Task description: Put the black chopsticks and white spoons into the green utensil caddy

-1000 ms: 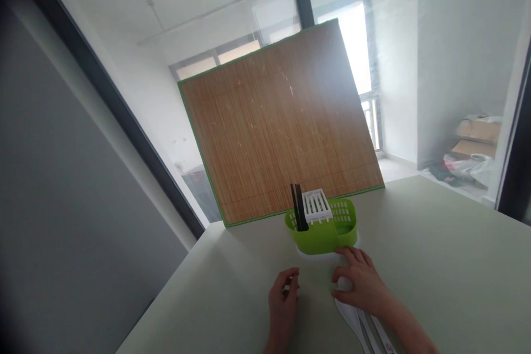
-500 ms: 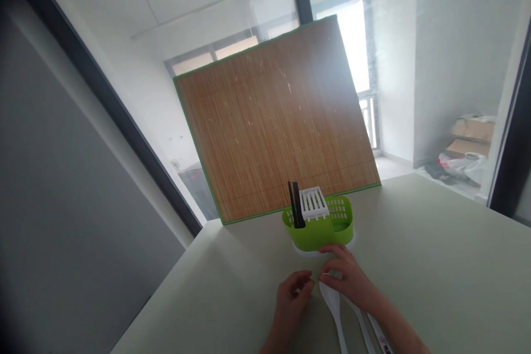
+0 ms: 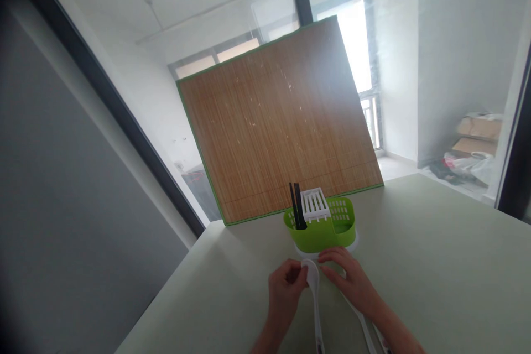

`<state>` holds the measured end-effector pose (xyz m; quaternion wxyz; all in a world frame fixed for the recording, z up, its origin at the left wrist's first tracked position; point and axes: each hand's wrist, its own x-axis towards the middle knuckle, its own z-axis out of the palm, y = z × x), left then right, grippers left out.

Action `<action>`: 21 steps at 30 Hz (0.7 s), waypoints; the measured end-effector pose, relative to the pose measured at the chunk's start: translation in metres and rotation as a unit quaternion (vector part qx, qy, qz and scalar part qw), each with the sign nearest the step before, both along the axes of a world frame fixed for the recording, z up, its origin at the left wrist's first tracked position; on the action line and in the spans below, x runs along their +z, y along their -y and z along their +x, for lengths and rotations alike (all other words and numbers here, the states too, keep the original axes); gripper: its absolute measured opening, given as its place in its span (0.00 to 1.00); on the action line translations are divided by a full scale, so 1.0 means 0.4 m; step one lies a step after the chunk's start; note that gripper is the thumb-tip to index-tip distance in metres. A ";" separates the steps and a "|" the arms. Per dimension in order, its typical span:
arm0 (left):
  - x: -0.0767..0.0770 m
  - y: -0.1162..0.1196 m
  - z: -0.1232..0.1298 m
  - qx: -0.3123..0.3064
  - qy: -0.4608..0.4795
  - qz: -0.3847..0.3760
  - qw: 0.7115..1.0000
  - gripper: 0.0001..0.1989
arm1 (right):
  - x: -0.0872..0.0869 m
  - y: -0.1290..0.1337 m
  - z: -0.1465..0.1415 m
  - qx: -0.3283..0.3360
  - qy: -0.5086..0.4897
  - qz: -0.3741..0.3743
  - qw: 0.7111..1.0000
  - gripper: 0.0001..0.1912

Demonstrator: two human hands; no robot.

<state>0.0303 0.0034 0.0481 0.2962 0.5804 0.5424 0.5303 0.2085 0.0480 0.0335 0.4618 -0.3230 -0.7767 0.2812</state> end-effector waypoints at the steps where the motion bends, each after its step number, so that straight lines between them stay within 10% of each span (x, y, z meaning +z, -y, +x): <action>1: 0.027 -0.011 -0.014 0.009 0.019 0.014 1.000 0.12 | -0.001 -0.003 0.004 -0.009 -0.006 0.001 1.000 0.10; 11: 0.336 -0.198 -0.093 0.144 0.042 0.253 0.956 0.13 | -0.019 -0.022 0.011 -0.086 0.065 0.064 0.992 0.10; 21: 0.229 -0.323 -0.119 0.159 -0.081 0.219 0.959 0.15 | -0.062 -0.068 0.050 -0.115 0.160 0.002 0.980 0.13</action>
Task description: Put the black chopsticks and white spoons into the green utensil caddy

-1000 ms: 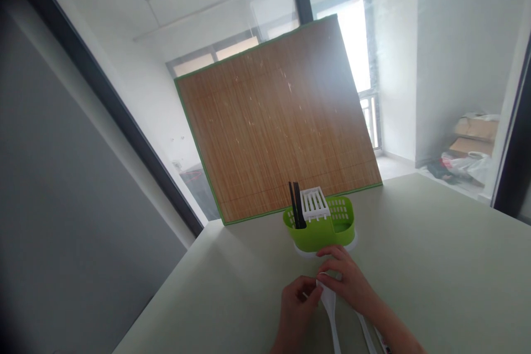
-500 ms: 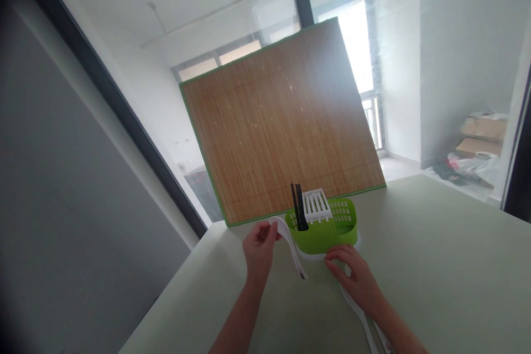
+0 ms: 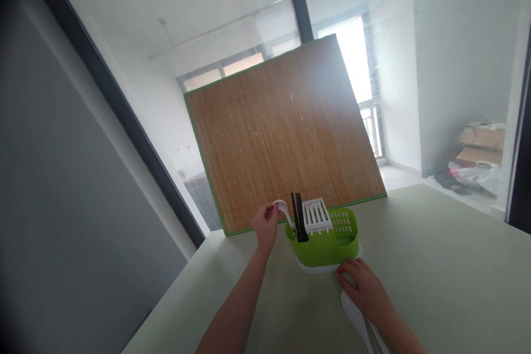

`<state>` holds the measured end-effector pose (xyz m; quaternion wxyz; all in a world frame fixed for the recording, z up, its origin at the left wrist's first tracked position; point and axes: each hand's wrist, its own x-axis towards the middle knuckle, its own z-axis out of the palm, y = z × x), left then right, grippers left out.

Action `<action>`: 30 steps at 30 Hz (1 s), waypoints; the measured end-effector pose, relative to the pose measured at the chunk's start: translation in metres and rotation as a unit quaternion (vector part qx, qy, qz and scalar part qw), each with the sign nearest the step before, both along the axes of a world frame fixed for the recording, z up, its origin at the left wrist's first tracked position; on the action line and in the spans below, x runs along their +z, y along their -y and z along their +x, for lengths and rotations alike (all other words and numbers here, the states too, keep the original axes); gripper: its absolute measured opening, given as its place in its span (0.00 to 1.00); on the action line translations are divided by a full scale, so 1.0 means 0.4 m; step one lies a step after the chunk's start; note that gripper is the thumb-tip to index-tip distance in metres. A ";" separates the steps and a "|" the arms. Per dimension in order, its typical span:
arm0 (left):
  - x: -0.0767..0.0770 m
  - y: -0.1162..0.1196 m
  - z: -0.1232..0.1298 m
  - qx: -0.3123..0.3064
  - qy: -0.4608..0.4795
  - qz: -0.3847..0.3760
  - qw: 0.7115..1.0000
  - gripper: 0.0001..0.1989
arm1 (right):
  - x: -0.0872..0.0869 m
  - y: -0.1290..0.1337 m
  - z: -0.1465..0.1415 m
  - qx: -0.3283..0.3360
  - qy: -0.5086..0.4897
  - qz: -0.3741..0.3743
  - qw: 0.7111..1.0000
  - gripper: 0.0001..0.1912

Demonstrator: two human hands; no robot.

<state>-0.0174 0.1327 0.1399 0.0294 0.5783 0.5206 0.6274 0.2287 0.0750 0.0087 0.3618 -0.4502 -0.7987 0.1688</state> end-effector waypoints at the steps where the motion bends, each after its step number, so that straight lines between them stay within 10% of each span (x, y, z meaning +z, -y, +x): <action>1: -0.011 -0.004 -0.002 0.009 -0.009 -0.019 1.000 0.15 | -0.001 -0.002 0.002 -0.004 0.009 -0.002 1.000 0.13; 16: -0.070 -0.063 0.014 0.134 -0.126 -0.281 0.942 0.10 | -0.025 -0.014 0.013 -0.009 0.073 -0.037 0.997 0.12; 26: -0.058 -0.028 0.007 0.133 -0.123 -0.249 0.951 0.17 | -0.029 -0.013 0.010 -0.005 0.064 -0.037 0.997 0.14; 30: -0.117 0.040 0.028 0.157 -0.039 -0.136 0.977 0.16 | -0.023 -0.014 0.011 -0.020 0.035 -0.038 0.998 0.15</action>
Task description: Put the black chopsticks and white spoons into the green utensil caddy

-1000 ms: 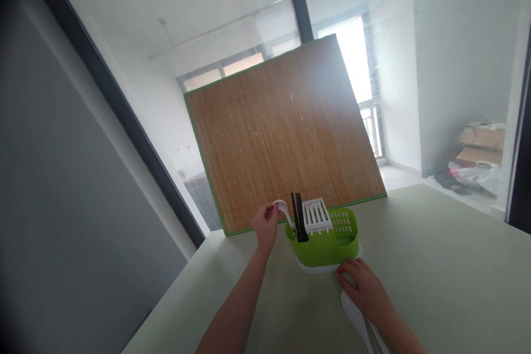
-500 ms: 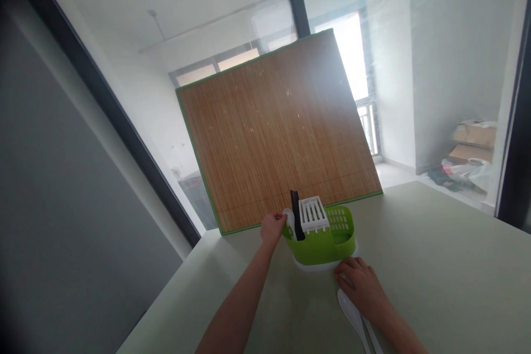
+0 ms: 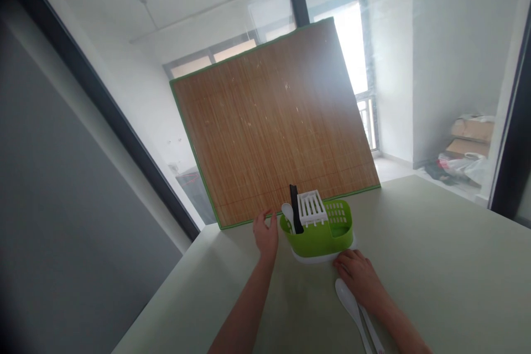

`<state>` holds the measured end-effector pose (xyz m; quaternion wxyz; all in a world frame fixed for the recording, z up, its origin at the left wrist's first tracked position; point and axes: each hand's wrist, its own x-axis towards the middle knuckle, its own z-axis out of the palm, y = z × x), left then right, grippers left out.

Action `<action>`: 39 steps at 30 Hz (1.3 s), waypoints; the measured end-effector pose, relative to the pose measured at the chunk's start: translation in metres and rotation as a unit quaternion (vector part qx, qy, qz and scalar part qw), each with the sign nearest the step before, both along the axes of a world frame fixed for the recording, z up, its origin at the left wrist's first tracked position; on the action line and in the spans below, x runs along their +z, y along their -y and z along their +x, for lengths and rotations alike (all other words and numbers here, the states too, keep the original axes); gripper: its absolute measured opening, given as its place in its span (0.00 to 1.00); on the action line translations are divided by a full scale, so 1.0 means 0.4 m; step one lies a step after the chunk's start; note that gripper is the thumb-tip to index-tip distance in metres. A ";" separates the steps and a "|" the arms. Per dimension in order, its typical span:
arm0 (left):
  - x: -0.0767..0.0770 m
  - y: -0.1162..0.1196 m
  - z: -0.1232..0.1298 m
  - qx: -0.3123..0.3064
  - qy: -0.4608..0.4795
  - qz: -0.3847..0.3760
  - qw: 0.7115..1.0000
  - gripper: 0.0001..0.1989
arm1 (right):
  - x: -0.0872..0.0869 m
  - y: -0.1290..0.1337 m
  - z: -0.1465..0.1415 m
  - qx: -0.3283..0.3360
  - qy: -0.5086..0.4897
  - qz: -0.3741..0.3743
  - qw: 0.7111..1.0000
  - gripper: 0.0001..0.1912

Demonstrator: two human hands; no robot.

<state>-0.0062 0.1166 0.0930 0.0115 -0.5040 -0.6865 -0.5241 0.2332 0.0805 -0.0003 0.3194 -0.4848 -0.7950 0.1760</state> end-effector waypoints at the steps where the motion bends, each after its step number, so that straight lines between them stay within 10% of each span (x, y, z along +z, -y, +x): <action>1: -0.026 0.025 0.014 -0.015 0.026 0.016 0.999 0.15 | 0.002 -0.001 0.001 -0.003 -0.011 0.000 1.000 0.15; 9: -0.159 0.218 0.133 -0.113 0.145 -0.029 0.983 0.18 | -0.001 -0.005 0.005 -0.034 -0.057 -0.012 0.998 0.17; 15: -0.201 0.231 0.175 -0.249 0.050 -0.208 0.945 0.10 | -0.018 -0.010 0.007 -0.058 -0.091 -0.024 0.994 0.17; 20: -0.231 0.224 0.220 -0.228 -0.003 -0.261 0.938 0.11 | -0.025 -0.012 0.008 -0.061 -0.111 -0.040 0.991 0.17; 32: -0.198 0.222 0.184 -0.192 0.003 -0.254 0.948 0.09 | -0.024 -0.006 -0.021 0.002 -0.125 -0.061 0.990 0.17; 39: -0.069 0.227 0.083 -0.157 -0.006 -0.130 0.979 0.13 | -0.021 -0.009 -0.003 -0.033 -0.097 -0.095 0.990 0.21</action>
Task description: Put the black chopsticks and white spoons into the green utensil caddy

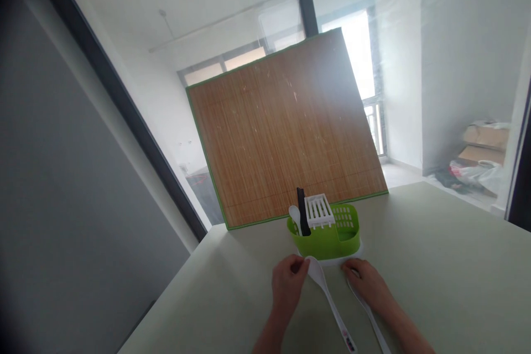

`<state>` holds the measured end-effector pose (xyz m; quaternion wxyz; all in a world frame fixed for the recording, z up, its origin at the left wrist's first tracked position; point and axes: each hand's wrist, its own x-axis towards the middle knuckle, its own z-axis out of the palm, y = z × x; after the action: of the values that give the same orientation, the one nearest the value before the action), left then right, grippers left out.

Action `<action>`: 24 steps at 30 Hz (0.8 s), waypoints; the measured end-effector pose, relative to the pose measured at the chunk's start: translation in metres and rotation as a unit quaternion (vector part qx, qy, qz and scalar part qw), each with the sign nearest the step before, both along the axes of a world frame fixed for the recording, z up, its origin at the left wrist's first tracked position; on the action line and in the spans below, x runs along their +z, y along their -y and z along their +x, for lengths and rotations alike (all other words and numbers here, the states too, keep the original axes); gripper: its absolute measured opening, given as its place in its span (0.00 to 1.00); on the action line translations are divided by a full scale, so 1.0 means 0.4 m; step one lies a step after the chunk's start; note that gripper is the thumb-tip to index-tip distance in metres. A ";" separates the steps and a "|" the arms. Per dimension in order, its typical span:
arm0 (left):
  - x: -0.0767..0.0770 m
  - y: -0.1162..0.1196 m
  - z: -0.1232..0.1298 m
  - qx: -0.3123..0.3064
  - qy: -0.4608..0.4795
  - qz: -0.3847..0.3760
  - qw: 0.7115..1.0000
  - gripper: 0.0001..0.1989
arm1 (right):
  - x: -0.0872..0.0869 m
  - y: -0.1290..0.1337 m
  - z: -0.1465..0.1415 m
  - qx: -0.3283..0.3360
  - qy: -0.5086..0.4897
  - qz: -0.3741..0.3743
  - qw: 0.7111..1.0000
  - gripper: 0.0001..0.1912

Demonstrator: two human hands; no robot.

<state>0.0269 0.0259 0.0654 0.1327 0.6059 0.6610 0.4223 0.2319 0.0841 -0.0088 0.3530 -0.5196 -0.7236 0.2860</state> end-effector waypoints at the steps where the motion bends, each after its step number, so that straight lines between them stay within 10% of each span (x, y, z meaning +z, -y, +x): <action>1: 0.028 -0.002 -0.015 0.006 0.003 0.028 1.000 0.13 | -0.003 0.001 0.004 -0.003 0.007 -0.003 1.000 0.20; 13: 0.320 -0.050 -0.117 0.051 -0.037 0.273 0.960 0.12 | -0.034 -0.021 0.066 -0.026 0.074 -0.044 0.996 0.25; 24: 0.243 -0.240 -0.125 0.094 -0.079 0.235 0.964 0.14 | -0.029 -0.019 0.073 0.008 0.111 -0.062 0.992 0.22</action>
<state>-0.0232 0.1220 0.1624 -0.1061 0.5866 0.6055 0.5272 0.2612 0.0916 -0.0202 0.2356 -0.5630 -0.7433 0.2739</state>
